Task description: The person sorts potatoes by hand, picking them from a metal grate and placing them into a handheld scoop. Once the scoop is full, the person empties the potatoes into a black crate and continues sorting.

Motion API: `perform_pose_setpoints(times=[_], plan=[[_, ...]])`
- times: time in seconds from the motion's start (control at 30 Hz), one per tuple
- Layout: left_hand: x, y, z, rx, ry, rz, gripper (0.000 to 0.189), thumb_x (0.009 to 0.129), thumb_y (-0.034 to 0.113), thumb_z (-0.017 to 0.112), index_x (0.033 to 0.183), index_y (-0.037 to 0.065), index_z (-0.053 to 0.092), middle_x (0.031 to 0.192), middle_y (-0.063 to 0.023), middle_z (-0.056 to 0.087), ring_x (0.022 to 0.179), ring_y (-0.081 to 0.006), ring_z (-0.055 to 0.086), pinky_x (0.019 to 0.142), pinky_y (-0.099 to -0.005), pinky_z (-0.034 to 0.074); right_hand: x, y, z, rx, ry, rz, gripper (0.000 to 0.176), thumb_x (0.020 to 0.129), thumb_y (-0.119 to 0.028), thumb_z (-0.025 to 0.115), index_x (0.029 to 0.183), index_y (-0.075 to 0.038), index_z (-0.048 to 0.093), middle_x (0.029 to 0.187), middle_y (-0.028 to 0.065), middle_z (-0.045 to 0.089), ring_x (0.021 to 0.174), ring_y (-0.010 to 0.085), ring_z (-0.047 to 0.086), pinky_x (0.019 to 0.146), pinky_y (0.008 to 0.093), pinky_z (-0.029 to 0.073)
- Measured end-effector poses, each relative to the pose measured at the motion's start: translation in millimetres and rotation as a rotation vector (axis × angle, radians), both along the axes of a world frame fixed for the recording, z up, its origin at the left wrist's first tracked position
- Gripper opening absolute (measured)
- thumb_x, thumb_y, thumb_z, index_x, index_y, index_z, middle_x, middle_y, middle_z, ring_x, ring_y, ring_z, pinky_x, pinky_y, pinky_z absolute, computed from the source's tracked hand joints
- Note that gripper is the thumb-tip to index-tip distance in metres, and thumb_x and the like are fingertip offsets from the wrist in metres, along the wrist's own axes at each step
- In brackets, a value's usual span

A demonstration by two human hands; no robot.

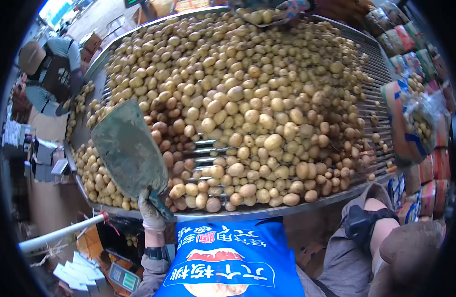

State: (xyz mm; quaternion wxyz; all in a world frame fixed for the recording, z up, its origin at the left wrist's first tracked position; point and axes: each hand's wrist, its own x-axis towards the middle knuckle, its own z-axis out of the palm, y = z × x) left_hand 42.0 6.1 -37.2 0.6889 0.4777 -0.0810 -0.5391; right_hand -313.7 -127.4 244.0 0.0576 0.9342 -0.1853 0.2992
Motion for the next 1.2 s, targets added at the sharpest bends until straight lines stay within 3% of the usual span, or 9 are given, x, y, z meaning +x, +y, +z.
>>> perform_pose_setpoints(times=[0.27, 0.53, 0.57, 0.63, 0.73, 0.83, 0.9, 1.1, 1.2], plan=[[-21.0, -7.6, -3.9, 0.027, 0.028, -0.058, 0.046, 0.091, 0.034, 0.061, 0.123, 0.002, 0.051, 0.121, -0.016, 0.058, 0.11, -0.0312, 0.06, 0.098, -0.0485, 0.051, -4.6, -16.3, -22.8, -0.065, -0.124, -0.008, 0.021, 0.094, -0.028, 0.052, 0.097, -0.008, 0.058, 0.079, 0.0063, 0.057, 0.069, 0.0223, 0.062, 0.064, 0.0292, 0.052], [-32.9, -12.2, -0.5, 0.066, -0.029, -0.138, 0.043, 0.089, 0.031, 0.061, 0.121, 0.002, 0.055, 0.118, -0.012, 0.061, 0.104, -0.0261, 0.062, 0.093, -0.0404, 0.051, -64.9, 52.2, 0.2, -0.623, -0.636, -0.027, 0.029, 0.099, -0.032, 0.047, 0.089, -0.007, 0.056, 0.068, 0.0023, 0.053, 0.061, 0.0187, 0.06, 0.061, 0.025, 0.05], [-38.0, -13.9, 8.2, 0.073, -0.026, -0.165, 0.042, 0.089, 0.029, 0.061, 0.12, 0.002, 0.057, 0.117, -0.0102, 0.062, 0.103, -0.0232, 0.062, 0.093, -0.0363, 0.05, -61.6, 56.4, 0.2, -0.593, -0.678, -0.079, 0.03, 0.1, -0.033, 0.046, 0.088, -0.007, 0.055, 0.066, 0.0018, 0.053, 0.06, 0.0183, 0.06, 0.06, 0.0245, 0.05], [-41.3, -12.9, 11.2, 0.104, -0.07, -0.23, 0.042, 0.087, 0.027, 0.063, 0.121, 0.003, 0.057, 0.117, -0.0084, 0.062, 0.104, -0.0219, 0.061, 0.092, -0.0357, 0.049, -43.6, 53.6, 12.8, -0.028, 0.04, -0.422, 0.02, 0.091, -0.025, 0.052, 0.096, -0.007, 0.06, 0.075, 0.0039, 0.058, 0.062, 0.0191, 0.061, 0.057, 0.0275, 0.05], [-40.7, 1.1, -4.1, 0.17, -0.085, -0.324, 0.045, 0.085, 0.027, 0.065, 0.123, 0.005, 0.057, 0.118, -0.0066, 0.061, 0.109, -0.0211, 0.058, 0.095, -0.0356, 0.046, -33.2, 6.9, -116.5, 0.498, -0.365, -0.433, 0.033, 0.09, -0.03, 0.061, 0.118, -0.013, 0.065, 0.095, 0.0085, 0.067, 0.072, 0.0252, 0.066, 0.059, 0.0355, 0.052], [-51.8, 8.2, 2.0, 0.278, -0.105, -0.37, 0.042, 0.086, 0.028, 0.064, 0.118, 0.003, 0.058, 0.103, -0.0091, 0.067, 0.075, -0.0184, 0.066, 0.06, -0.0301, 0.054, -0.4, -39.2, -229.0, 0.818, 0.347, -0.814, 0.051, 0.086, -0.03, 0.065, 0.135, -0.024, 0.052, 0.13, 0.0191, 0.051, 0.088, 0.0323, 0.068, 0.07, 0.0419, 0.057], [-71.4, 3.4, 28.5, 0.244, -0.175, -0.397, 0.039, 0.086, 0.029, 0.062, 0.113, 0.001, 0.059, 0.085, -0.0104, 0.068, 0.05, -0.0172, 0.061, 0.041, -0.0262, 0.046, 4.5, -54.8, -281.6, 0.719, 0.424, -0.84, 0.055, 0.086, -0.032, 0.066, 0.138, -0.026, 0.048, 0.127, 0.0207, 0.048, 0.091, 0.0323, 0.067, 0.071, 0.0437, 0.057], [-69.1, 10.5, 29.0, 0.39, -0.161, -0.566, 0.035, 0.084, 0.026, 0.064, 0.112, 0.006, 0.057, 0.085, -0.0066, 0.066, 0.053, -0.0147, 0.059, 0.043, -0.0255, 0.048, 4.5, -43.8, -246.2, 0.953, -0.134, -0.598, 0.055, 0.086, -0.04, 0.066, 0.134, -0.021, 0.047, 0.118, 0.0235, 0.053, 0.088, 0.0405, 0.065, 0.073, 0.0495, 0.054], [-78.4, -1.1, 32.5, 0.411, -0.132, -0.633, 0.036, 0.084, 0.025, 0.064, 0.114, 0.005, 0.057, 0.084, -0.0071, 0.066, 0.051, -0.0151, 0.059, 0.041, -0.0262, 0.048, -8.4, -46.3, -252.8, 0.773, -0.264, -0.524, 0.067, 0.084, -0.049, 0.066, 0.14, -0.022, 0.042, 0.123, 0.0251, 0.053, 0.09, 0.0424, 0.064, 0.08, 0.0486, 0.053]])
